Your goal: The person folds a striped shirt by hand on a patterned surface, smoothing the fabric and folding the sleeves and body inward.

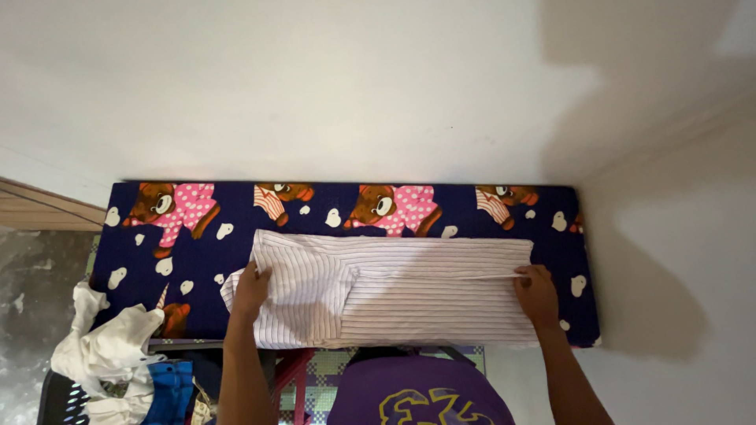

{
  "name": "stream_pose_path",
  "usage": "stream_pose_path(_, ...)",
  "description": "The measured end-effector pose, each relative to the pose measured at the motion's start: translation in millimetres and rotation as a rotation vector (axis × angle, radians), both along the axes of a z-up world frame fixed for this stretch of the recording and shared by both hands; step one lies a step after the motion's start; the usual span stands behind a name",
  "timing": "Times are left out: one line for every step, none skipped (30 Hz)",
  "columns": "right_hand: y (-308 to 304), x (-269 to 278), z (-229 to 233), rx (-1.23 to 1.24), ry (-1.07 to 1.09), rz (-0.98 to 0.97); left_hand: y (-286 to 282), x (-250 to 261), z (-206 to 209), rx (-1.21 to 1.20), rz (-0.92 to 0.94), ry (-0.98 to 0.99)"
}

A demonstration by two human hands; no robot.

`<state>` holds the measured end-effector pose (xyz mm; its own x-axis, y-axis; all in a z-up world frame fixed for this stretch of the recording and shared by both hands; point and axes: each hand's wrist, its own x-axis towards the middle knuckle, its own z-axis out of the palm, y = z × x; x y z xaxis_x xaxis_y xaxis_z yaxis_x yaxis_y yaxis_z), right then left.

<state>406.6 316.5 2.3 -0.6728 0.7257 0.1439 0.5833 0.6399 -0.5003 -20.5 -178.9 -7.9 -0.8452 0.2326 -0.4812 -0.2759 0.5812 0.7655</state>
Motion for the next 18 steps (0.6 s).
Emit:
stream_pose_path(-1,1,-1,0.014,0.001,0.005,-1,2,-2,-0.062,-0.012,0.019)
stream_pose_path(-1,2,-2,0.03,0.002,0.009,-2,5,-2,-0.08,-0.004,0.032)
stream_pose_path(-1,2,-3,0.046,0.003,0.014,-2,8,0,-0.099,0.003,0.046)
stream_pose_path(-2,4,-3,0.034,0.016,0.017,-1,11,3,-0.118,0.009,0.058)
stream_pose_path(-2,6,-4,0.022,0.029,0.021,1,15,8,-0.183,0.011,0.08)
stream_pose_path(-2,7,-3,0.012,0.044,0.023,3,19,15,-0.247,0.011,0.104)
stream_pose_path(-2,10,-3,0.002,0.051,0.029,6,24,21,-0.31,0.012,0.129)
stream_pose_path(-2,12,-3,-0.009,0.057,0.033,10,31,26,-0.383,0.009,0.361)
stream_pose_path(-2,14,-4,-0.019,0.064,0.036,15,40,30,-0.452,0.005,0.595)
stream_pose_path(-3,16,-4,-0.004,0.075,0.047,20,49,30,-0.518,-0.002,0.829)
stream_pose_path(-2,16,-4,0.01,0.086,0.057,28,57,28,-0.489,-0.079,0.86)
stream_pose_path(-1,15,-4,0.028,0.1,0.065,38,64,23,-0.457,-0.156,0.893)
stream_pose_path(-1,14,-3,0.002,0.074,0.038,45,70,18,-0.425,-0.233,0.925)
stream_pose_path(-3,13,-3,-0.025,0.045,0.012,60,82,10,-0.302,-0.339,0.928)
stream_pose_path(-3,14,-2,-0.051,0.017,-0.013,73,91,4,-0.176,-0.442,0.928)
stream_pose_path(-3,13,-2,-0.043,0.022,-0.009,84,102,2,-0.211,-0.552,0.961)
stream_pose_path(-2,13,-2,-0.035,0.027,-0.006,97,116,1,-0.246,-0.662,0.991)
stream_pose_path(-4,13,-3,-0.029,0.03,0.0,106,125,3,-0.25,-0.684,0.93)
